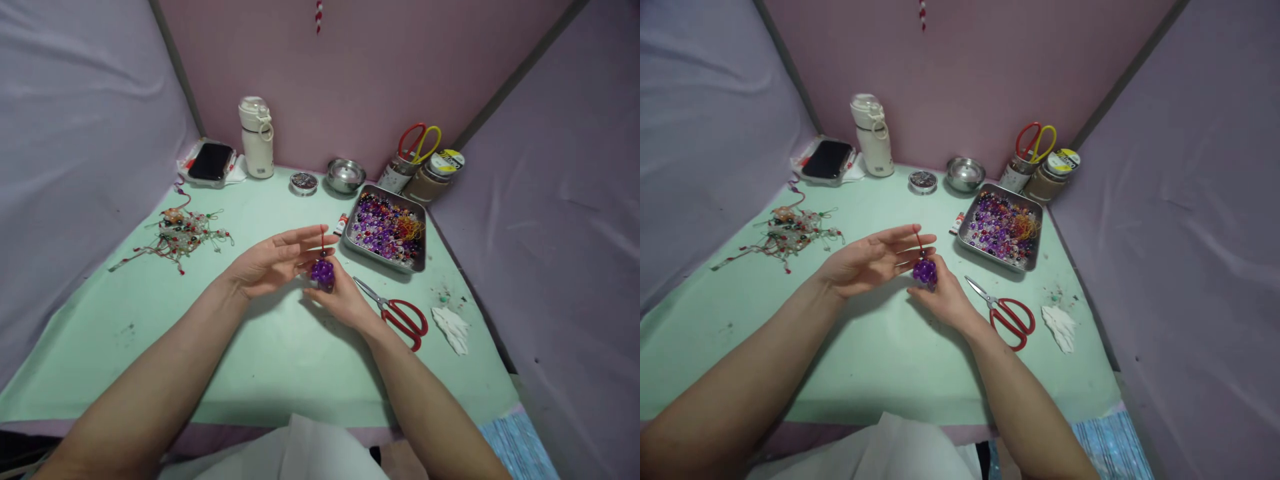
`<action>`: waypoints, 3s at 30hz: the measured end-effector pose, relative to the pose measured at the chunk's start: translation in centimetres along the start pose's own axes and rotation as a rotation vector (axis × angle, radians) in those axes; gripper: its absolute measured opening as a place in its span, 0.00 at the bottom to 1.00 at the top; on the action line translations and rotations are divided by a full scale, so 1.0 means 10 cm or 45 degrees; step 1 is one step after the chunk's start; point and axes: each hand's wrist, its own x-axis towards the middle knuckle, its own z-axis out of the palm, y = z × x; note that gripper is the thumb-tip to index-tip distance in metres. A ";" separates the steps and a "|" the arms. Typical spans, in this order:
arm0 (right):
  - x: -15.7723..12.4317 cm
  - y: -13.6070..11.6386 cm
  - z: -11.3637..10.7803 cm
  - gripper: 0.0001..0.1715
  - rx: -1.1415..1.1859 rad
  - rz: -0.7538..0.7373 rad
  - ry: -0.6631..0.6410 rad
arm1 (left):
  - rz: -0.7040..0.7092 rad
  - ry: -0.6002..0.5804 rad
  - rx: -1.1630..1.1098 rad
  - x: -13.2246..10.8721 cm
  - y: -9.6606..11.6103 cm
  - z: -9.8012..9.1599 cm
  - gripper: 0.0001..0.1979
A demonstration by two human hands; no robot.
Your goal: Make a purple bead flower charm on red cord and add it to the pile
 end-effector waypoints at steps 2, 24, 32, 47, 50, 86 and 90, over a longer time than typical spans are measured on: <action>0.02 0.01 0.00 0.22 0.180 0.046 0.011 | 0.061 0.020 0.017 0.00 0.02 -0.01 0.32; -0.02 -0.12 -0.10 0.16 -0.044 0.119 0.030 | 0.123 0.642 0.012 0.16 -0.21 -0.02 0.46; -0.02 -0.11 -0.05 0.16 -0.140 0.094 -0.043 | 0.151 0.611 0.017 0.13 -0.15 0.01 0.45; 0.00 -0.05 -0.03 0.17 -0.345 0.104 0.003 | 0.284 0.369 -0.168 -0.01 0.08 0.10 0.44; -0.01 -0.04 -0.02 0.18 -0.304 0.094 -0.001 | 0.348 0.357 -0.122 0.00 0.06 0.08 0.45; -0.04 -0.07 0.02 0.16 -0.307 0.001 -0.062 | 0.377 0.508 -0.201 0.06 0.00 -0.04 0.48; -0.05 -0.07 0.03 0.17 -0.288 0.020 -0.112 | 0.412 0.405 -0.193 0.03 0.04 -0.02 0.42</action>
